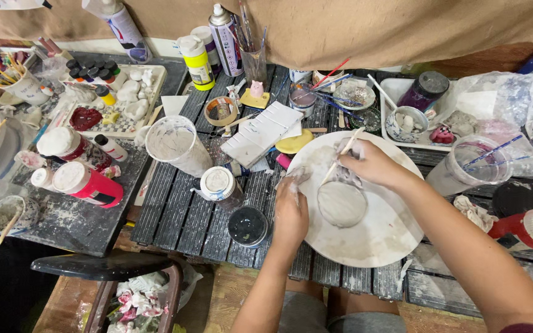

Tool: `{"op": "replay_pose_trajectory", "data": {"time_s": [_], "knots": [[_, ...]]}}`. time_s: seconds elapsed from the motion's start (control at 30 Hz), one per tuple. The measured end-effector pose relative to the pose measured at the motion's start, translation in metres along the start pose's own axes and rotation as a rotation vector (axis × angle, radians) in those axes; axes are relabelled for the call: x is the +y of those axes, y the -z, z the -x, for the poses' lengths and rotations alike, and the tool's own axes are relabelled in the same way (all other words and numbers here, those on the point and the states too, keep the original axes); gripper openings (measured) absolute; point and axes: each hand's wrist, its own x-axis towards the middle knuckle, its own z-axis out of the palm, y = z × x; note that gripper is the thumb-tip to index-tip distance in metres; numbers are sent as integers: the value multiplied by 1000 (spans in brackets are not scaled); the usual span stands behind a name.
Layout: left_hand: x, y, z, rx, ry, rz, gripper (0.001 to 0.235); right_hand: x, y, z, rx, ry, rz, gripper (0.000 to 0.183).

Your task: The person shapes a lump of clay on a rotating pottery wheel using a wooden stick and a yellow sponge. They smooth the surface and edges of the clay piece while rotating the wheel.

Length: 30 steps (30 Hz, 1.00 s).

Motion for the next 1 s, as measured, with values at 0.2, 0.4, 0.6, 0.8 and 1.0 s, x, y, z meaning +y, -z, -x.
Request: {"op": "replay_pose_trajectory", "data": {"time_s": [0.2,0.4,0.6,0.8,1.0], "knots": [[5,6,-5,-151,-43,-18,36,-13,22,30,114,37,-209,17],[10,16,-3,-274,-174,40,54,3,60,112,380,81,-1,25],[8,13,3,-292,-22,50,53,28,47,159,444,-64,106,22],[16,9,12,-220,-34,-16,57,15,43,167,431,168,589,40],[21,9,17,-206,-18,60,57,-46,45,142,245,316,700,49]]}}
